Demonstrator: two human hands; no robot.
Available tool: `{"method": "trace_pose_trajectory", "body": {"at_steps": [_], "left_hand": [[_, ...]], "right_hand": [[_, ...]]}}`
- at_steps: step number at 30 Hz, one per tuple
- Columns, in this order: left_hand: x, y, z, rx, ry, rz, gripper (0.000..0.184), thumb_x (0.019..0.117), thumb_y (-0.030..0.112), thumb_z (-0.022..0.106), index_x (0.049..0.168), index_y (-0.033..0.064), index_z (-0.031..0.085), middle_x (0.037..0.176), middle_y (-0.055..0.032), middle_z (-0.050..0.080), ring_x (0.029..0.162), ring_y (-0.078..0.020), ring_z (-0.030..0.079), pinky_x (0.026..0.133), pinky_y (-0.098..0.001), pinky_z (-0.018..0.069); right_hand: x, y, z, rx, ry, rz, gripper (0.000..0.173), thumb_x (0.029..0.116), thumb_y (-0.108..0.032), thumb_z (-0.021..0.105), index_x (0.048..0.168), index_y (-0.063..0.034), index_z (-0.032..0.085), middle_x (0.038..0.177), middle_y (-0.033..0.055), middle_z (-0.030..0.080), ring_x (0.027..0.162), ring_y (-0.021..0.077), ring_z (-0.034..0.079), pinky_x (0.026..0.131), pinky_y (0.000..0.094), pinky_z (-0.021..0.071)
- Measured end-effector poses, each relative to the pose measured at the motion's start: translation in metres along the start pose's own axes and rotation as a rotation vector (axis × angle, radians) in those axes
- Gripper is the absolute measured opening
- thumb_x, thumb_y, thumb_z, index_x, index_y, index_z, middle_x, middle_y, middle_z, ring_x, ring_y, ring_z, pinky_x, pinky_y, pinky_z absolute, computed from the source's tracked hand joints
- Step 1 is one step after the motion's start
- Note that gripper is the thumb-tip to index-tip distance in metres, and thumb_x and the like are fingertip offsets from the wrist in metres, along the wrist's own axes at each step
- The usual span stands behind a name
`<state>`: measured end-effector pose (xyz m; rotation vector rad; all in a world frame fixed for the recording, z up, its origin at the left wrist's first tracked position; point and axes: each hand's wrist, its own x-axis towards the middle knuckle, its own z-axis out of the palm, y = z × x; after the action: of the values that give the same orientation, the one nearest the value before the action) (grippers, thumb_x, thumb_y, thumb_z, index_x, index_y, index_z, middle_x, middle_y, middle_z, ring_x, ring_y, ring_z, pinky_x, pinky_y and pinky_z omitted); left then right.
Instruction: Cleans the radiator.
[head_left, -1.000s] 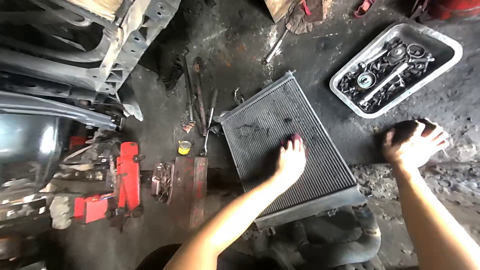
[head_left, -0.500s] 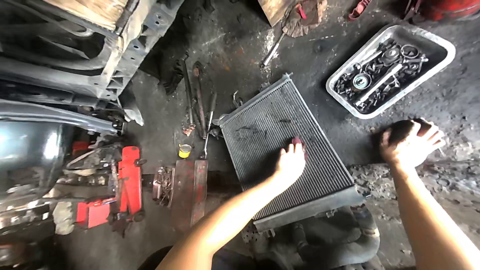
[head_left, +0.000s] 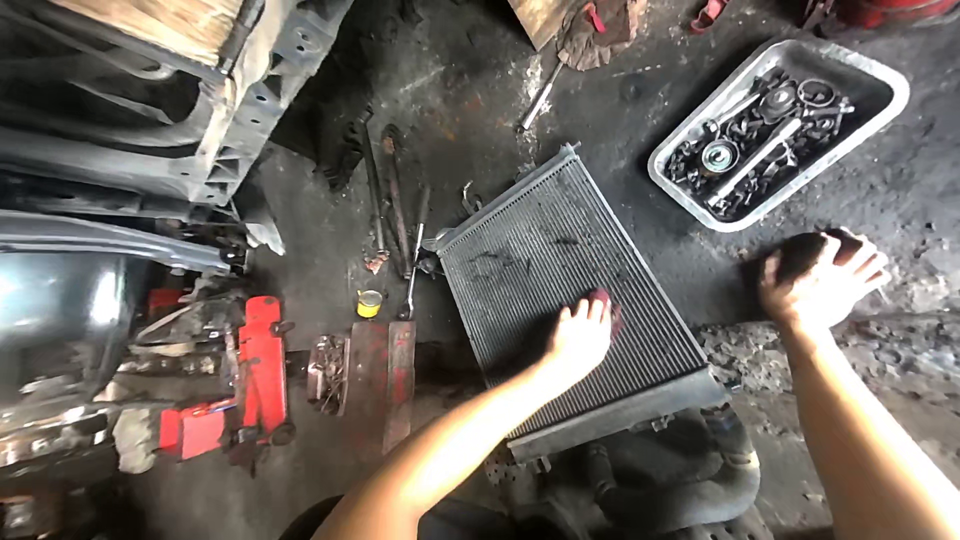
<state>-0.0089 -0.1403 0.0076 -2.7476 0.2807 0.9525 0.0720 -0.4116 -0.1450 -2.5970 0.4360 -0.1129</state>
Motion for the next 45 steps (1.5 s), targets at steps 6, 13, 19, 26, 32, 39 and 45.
{"method": "trace_pose_trajectory", "body": {"at_steps": [6,13,19,26,32,39,45], "left_hand": [[0.073,-0.052,-0.014,0.151,0.207,-0.304,0.039,0.1025,0.007,0.051,0.14,-0.0018,0.057,0.147,-0.0212,0.05,0.126,-0.0383,0.055,0.088,-0.0483,0.0541],[0.005,-0.004,0.0,0.076,-0.017,-0.007,0.044,0.1048,0.007,0.04,0.147,0.0019,0.053,0.149,-0.0188,0.053,0.133,-0.0372,0.054,0.098,-0.0515,0.0503],[0.071,-0.061,-0.022,0.176,0.166,-0.245,0.038,0.1031,0.007,0.051,0.139,-0.003,0.058,0.146,-0.02,0.052,0.127,-0.0374,0.056,0.09,-0.0499,0.0532],[0.009,-0.011,0.0,0.075,-0.053,-0.019,0.045,0.1061,0.007,0.037,0.149,-0.0002,0.049,0.153,-0.02,0.048,0.137,-0.0384,0.05,0.102,-0.0529,0.0476],[0.066,-0.054,-0.017,0.127,0.156,-0.235,0.04,0.1036,0.008,0.051,0.142,-0.0019,0.056,0.147,-0.0196,0.052,0.128,-0.0371,0.056,0.091,-0.0499,0.0534],[-0.001,-0.002,0.006,0.03,-0.014,0.045,0.044,0.1049,0.008,0.041,0.147,0.0004,0.052,0.152,-0.02,0.05,0.136,-0.0389,0.052,0.101,-0.0534,0.0488],[0.057,-0.058,-0.019,0.088,0.155,-0.17,0.04,0.1033,0.006,0.05,0.142,-0.0005,0.057,0.147,-0.0206,0.052,0.13,-0.0398,0.054,0.094,-0.0544,0.0519]], "right_hand": [[-0.001,0.003,0.001,0.0,-0.006,-0.007,0.07,0.088,-0.054,0.049,0.135,-0.0025,0.053,0.151,0.0292,0.042,0.144,0.0521,0.034,0.111,0.0725,0.0244],[0.0,0.0,0.0,-0.003,-0.005,0.003,0.068,0.0889,-0.052,0.049,0.135,-0.0021,0.053,0.151,0.0298,0.042,0.144,0.0517,0.034,0.111,0.0718,0.0242],[0.001,-0.002,0.0,0.006,-0.002,-0.004,0.068,0.0893,-0.052,0.049,0.135,-0.0019,0.053,0.15,0.0286,0.044,0.143,0.0513,0.035,0.11,0.0722,0.0254],[0.001,-0.002,-0.001,-0.004,-0.007,0.021,0.069,0.0888,-0.052,0.05,0.136,-0.002,0.053,0.151,0.0297,0.042,0.144,0.0513,0.034,0.111,0.0719,0.0236],[0.001,0.001,0.001,0.006,-0.017,0.004,0.073,0.0884,-0.053,0.05,0.14,-0.0013,0.051,0.153,0.0311,0.04,0.145,0.0535,0.032,0.111,0.0737,0.0233],[0.0,-0.004,-0.001,-0.018,-0.025,0.025,0.069,0.0895,-0.054,0.048,0.137,-0.003,0.052,0.152,0.0307,0.04,0.144,0.053,0.032,0.111,0.0719,0.0235],[-0.001,0.0,0.0,0.011,0.0,0.004,0.071,0.0888,-0.052,0.05,0.138,-0.0011,0.052,0.152,0.031,0.041,0.144,0.053,0.034,0.111,0.0728,0.0246]]}}
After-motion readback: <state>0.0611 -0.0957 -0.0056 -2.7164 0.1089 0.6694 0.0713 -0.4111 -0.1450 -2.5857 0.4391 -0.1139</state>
